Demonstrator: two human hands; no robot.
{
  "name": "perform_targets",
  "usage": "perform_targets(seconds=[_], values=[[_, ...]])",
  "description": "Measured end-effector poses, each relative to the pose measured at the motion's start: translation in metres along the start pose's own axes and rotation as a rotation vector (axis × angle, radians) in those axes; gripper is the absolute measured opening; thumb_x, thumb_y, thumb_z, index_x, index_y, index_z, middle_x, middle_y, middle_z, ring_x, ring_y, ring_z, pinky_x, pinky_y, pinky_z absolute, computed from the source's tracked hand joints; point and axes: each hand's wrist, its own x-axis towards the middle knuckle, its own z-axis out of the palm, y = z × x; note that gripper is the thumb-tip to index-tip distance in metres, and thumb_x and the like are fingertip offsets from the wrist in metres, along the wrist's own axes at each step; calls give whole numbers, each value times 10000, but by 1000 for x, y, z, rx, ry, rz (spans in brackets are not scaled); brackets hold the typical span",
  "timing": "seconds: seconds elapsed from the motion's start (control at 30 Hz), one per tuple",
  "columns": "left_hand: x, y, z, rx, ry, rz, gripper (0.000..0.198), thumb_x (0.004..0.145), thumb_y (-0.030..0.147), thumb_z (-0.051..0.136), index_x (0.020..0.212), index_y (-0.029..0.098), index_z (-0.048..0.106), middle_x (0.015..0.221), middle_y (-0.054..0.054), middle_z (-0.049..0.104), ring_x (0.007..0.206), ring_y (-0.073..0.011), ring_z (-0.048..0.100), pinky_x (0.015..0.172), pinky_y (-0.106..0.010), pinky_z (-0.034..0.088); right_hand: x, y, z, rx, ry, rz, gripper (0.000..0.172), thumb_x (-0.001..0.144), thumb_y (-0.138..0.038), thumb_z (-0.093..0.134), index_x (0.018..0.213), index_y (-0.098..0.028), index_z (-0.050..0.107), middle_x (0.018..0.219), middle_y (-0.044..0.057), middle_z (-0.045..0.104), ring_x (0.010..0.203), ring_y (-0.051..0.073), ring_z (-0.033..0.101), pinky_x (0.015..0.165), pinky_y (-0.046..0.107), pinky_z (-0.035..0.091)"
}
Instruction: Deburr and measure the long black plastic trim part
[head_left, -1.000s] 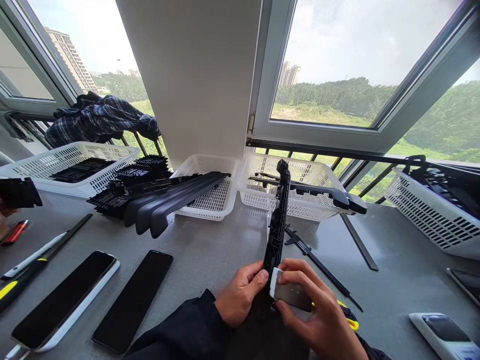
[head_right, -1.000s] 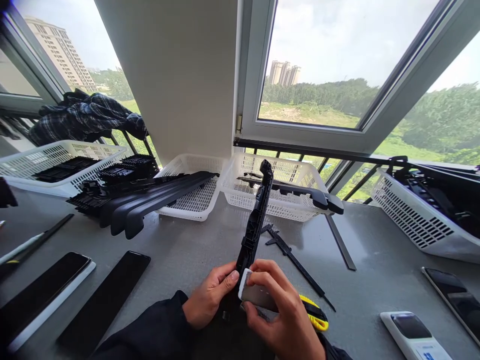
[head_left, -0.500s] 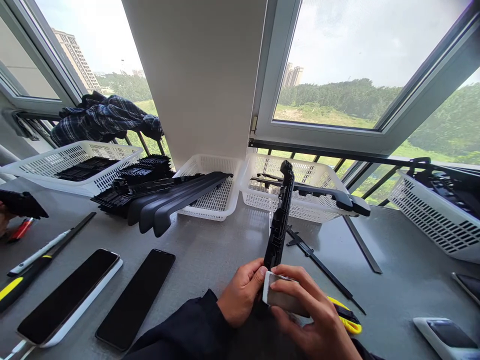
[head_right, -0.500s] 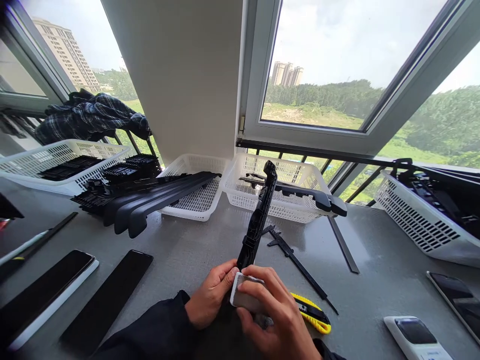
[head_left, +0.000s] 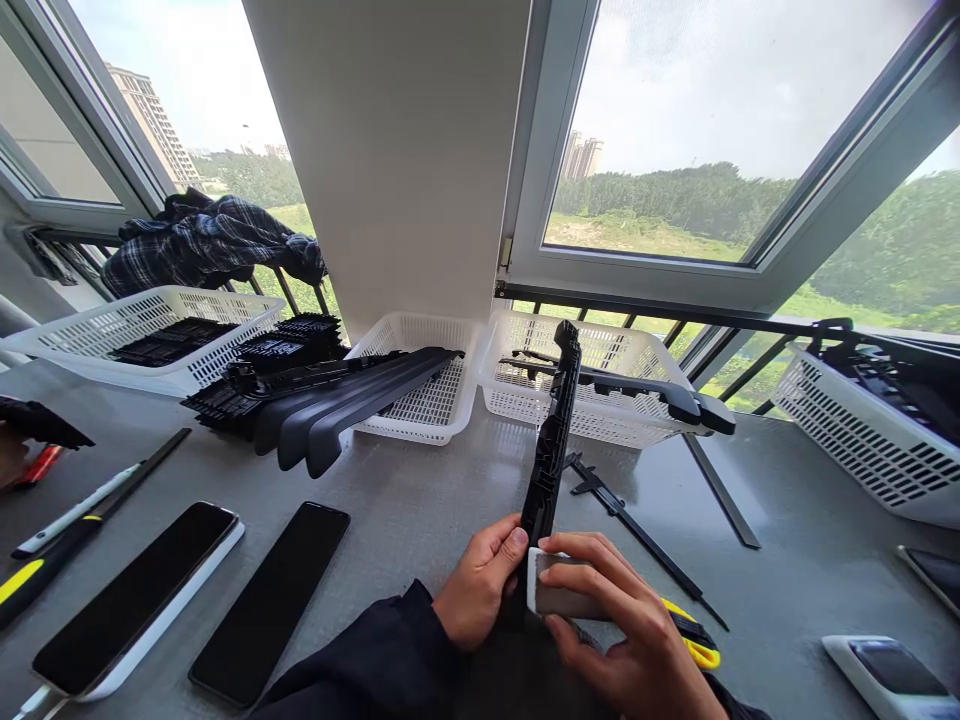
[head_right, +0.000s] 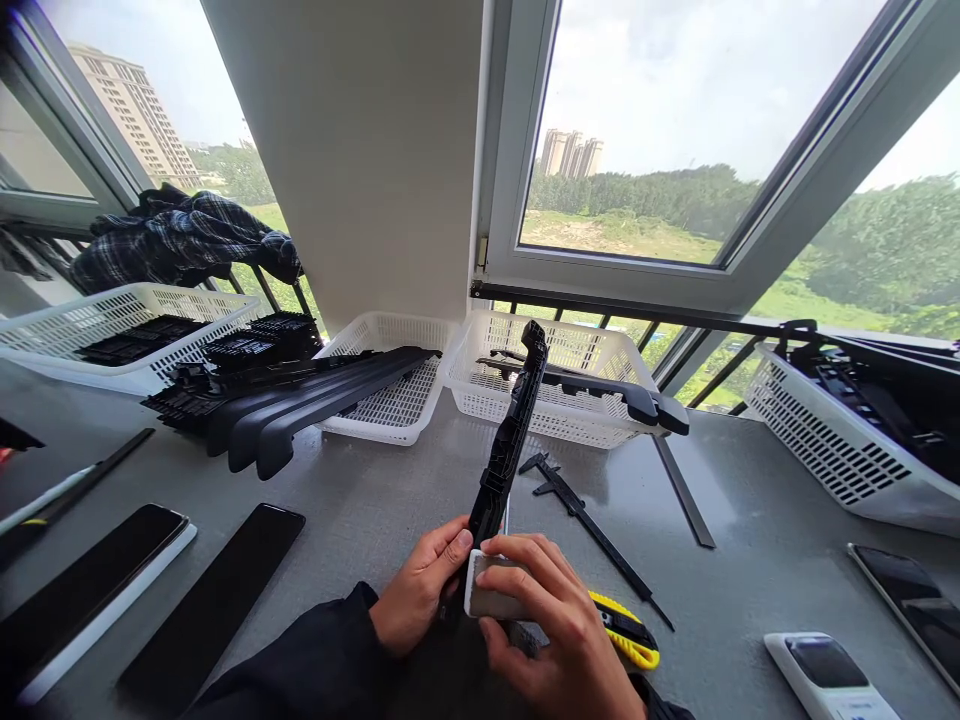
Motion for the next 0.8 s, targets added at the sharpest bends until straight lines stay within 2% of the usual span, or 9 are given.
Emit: perform_targets(seconds=[0.13,0.27,0.43,0.57,0.67,0.8], values=[[0,3,0,-19,-12,20,621,867,736,691,1049,142,703,750,27,502,692,-120,424,645,-255,347,-2,4,2,-19,9,44,260,879,-122,693,1079,-288,686,1230,62,735,1087,238,730,900,344,617],[-4,9,3,-35,-104,50,693,842,730,729,1191,138,636,821,-3,590,744,-136,509,703,-265,391,-4,5,3,-21,22,57,284,895,-131,680,1124,-298,690,1238,59,727,1103,231,732,916,335,619],[-7,12,5,-58,-166,2,740,780,646,845,1231,154,526,817,17,576,688,-102,483,651,-240,359,-5,6,2,-10,46,90,233,943,-185,672,1147,-299,671,1251,63,717,1114,228,731,917,322,624],[-8,11,6,-29,-207,-1,775,775,598,868,1283,156,484,779,37,574,638,-91,470,609,-231,348,-6,6,2,-29,50,96,392,936,-163,633,1304,-295,608,1301,69,702,1181,229,707,974,334,612],[-9,10,8,35,-191,2,747,817,551,843,1334,158,475,757,55,543,619,-90,449,580,-228,333,-7,3,4,-70,13,54,467,892,-85,544,1304,-293,616,1410,68,652,1335,253,608,1059,395,572],[-11,10,12,158,-172,72,653,837,384,828,1361,154,512,730,74,490,606,-90,414,553,-224,315,-8,-4,9,-151,-46,-39,604,831,-57,487,1371,-293,617,1614,33,502,1545,317,361,1162,528,472]])
